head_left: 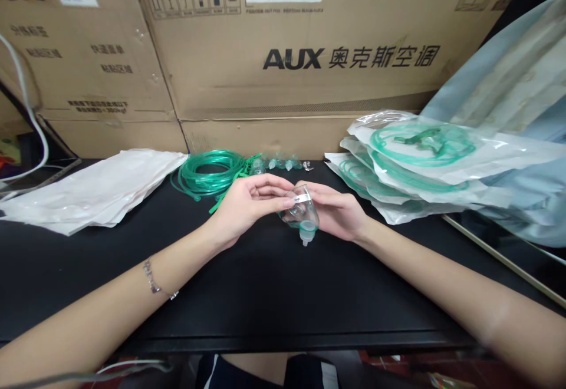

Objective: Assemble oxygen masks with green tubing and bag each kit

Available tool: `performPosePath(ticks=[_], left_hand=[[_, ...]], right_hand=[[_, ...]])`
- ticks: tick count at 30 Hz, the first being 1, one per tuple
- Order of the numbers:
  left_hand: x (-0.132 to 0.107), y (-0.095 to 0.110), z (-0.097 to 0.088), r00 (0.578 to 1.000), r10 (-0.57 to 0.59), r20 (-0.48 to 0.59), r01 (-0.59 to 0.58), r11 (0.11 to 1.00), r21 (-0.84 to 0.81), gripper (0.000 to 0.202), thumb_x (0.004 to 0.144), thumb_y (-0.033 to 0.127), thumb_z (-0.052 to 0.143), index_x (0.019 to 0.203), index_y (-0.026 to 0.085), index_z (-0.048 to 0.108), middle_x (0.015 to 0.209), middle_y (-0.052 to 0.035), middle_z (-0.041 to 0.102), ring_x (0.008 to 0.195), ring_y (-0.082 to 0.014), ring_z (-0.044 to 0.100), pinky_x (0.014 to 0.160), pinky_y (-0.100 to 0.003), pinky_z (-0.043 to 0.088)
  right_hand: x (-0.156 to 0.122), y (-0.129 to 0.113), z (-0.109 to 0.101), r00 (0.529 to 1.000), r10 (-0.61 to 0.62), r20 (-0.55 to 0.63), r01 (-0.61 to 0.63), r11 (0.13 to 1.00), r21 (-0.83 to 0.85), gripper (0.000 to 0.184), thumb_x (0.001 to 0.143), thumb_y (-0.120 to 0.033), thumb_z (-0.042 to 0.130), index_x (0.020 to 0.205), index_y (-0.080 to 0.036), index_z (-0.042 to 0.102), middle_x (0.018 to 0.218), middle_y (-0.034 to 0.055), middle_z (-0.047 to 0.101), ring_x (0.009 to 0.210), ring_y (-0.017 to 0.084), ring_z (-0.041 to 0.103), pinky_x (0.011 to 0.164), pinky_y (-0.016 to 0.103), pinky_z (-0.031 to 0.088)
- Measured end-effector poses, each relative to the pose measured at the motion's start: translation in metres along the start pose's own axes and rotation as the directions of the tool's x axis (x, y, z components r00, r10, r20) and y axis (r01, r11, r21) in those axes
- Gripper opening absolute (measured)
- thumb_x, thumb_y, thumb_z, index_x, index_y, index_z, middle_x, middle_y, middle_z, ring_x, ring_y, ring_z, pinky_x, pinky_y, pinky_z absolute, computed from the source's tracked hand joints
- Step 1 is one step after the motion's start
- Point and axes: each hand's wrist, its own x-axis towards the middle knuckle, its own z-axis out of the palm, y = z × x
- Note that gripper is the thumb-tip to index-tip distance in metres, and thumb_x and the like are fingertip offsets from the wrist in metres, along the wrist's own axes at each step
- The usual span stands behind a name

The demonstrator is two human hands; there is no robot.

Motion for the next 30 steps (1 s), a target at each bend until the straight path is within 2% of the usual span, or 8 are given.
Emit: performPosePath(ticks=[6, 9, 11, 13, 15, 17, 24, 30], left_hand=[[0.001, 0.0, -0.001, 0.999, -0.028, -0.02, 0.028, 0.999, -0.032, 0.021, 0.058, 0.018, 0.076, 0.074, 0.014, 0.063, 0.073, -0.0005, 0.067, 0.07, -0.0119, 0.063, 0.071, -0.026, 0.05], [0.002, 0.0, -0.001, 0.996, -0.039, -0.076, 0.037, 0.999, -0.027, 0.021, 0.061, 0.02, 0.073, 0.078, 0.014, 0.062, 0.073, -0.0002, 0.067, 0.071, -0.0114, 0.063, 0.072, -0.025, 0.049], [0.002, 0.0, -0.001, 0.987, 0.041, -0.153, -0.027, 0.995, 0.092, 0.021, 0.065, 0.022, 0.071, 0.083, 0.014, 0.063, 0.081, -0.0023, 0.067, 0.079, -0.0133, 0.063, 0.077, -0.027, 0.048], [0.0, -0.002, 0.001, 0.959, 0.192, -0.207, -0.124, 0.946, 0.299, 0.022, 0.068, 0.024, 0.067, 0.087, 0.014, 0.064, 0.095, -0.0054, 0.067, 0.09, -0.0165, 0.061, 0.081, -0.028, 0.047], [-0.003, -0.003, 0.004, 0.931, 0.306, -0.2, -0.182, 0.863, 0.471, 0.025, 0.07, 0.027, 0.065, 0.092, 0.014, 0.066, 0.103, -0.0072, 0.066, 0.097, -0.0195, 0.059, 0.081, -0.029, 0.048], [-0.005, -0.005, 0.007, 0.928, 0.326, -0.179, -0.182, 0.819, 0.545, 0.029, 0.071, 0.031, 0.064, 0.095, 0.015, 0.067, 0.104, -0.0073, 0.067, 0.096, -0.0211, 0.06, 0.079, -0.03, 0.049], [-0.006, -0.008, 0.007, 0.943, 0.227, -0.244, -0.078, 0.862, 0.501, 0.032, 0.066, 0.034, 0.069, 0.092, 0.016, 0.07, 0.095, -0.0058, 0.07, 0.084, -0.0239, 0.066, 0.077, -0.034, 0.052], [-0.004, -0.008, 0.001, 0.96, 0.189, -0.207, -0.064, 0.867, 0.495, 0.03, 0.066, 0.034, 0.069, 0.088, 0.015, 0.07, 0.094, -0.0055, 0.07, 0.087, -0.0237, 0.065, 0.081, -0.034, 0.05]], right_hand=[[-0.002, -0.001, 0.005, 0.999, 0.003, 0.033, -0.002, 1.0, -0.004, 0.022, 0.07, -0.029, 0.064, 0.083, -0.012, 0.058, 0.076, 0.0027, 0.057, 0.071, 0.014, 0.055, 0.077, 0.034, 0.045], [-0.001, -0.001, 0.005, 1.0, -0.022, -0.014, 0.021, 0.999, -0.026, 0.019, 0.07, -0.025, 0.066, 0.082, -0.013, 0.058, 0.074, 0.0012, 0.058, 0.068, 0.011, 0.056, 0.073, 0.031, 0.046], [0.001, 0.0, 0.003, 0.993, -0.078, -0.093, 0.07, 0.994, -0.082, 0.013, 0.072, -0.023, 0.066, 0.078, -0.014, 0.058, 0.071, -0.0002, 0.06, 0.067, 0.009, 0.057, 0.071, 0.027, 0.047], [0.004, 0.003, 0.002, 0.973, -0.141, -0.184, 0.111, 0.98, -0.163, 0.009, 0.072, -0.021, 0.066, 0.074, -0.015, 0.059, 0.071, -0.0011, 0.062, 0.068, 0.008, 0.058, 0.071, 0.025, 0.047], [0.005, 0.005, 0.001, 0.948, -0.19, -0.255, 0.125, 0.96, -0.251, 0.009, 0.069, -0.021, 0.068, 0.072, -0.016, 0.062, 0.072, -0.0014, 0.063, 0.069, 0.008, 0.059, 0.071, 0.025, 0.048], [0.006, 0.008, 0.001, 0.93, -0.224, -0.292, 0.119, 0.934, -0.337, 0.012, 0.066, -0.023, 0.07, 0.074, -0.016, 0.065, 0.074, -0.001, 0.064, 0.069, 0.009, 0.059, 0.071, 0.025, 0.048], [0.002, 0.005, 0.007, 0.927, -0.35, -0.135, 0.175, 0.722, -0.67, 0.018, 0.074, -0.031, 0.062, 0.086, -0.018, 0.069, 0.084, 0.0031, 0.068, 0.084, 0.016, 0.06, 0.081, 0.033, 0.047], [-0.001, 0.003, 0.011, 0.938, -0.343, -0.053, 0.165, 0.576, -0.801, 0.02, 0.082, -0.027, 0.053, 0.094, -0.018, 0.066, 0.092, 0.0046, 0.065, 0.081, 0.016, 0.059, 0.075, 0.031, 0.048]])
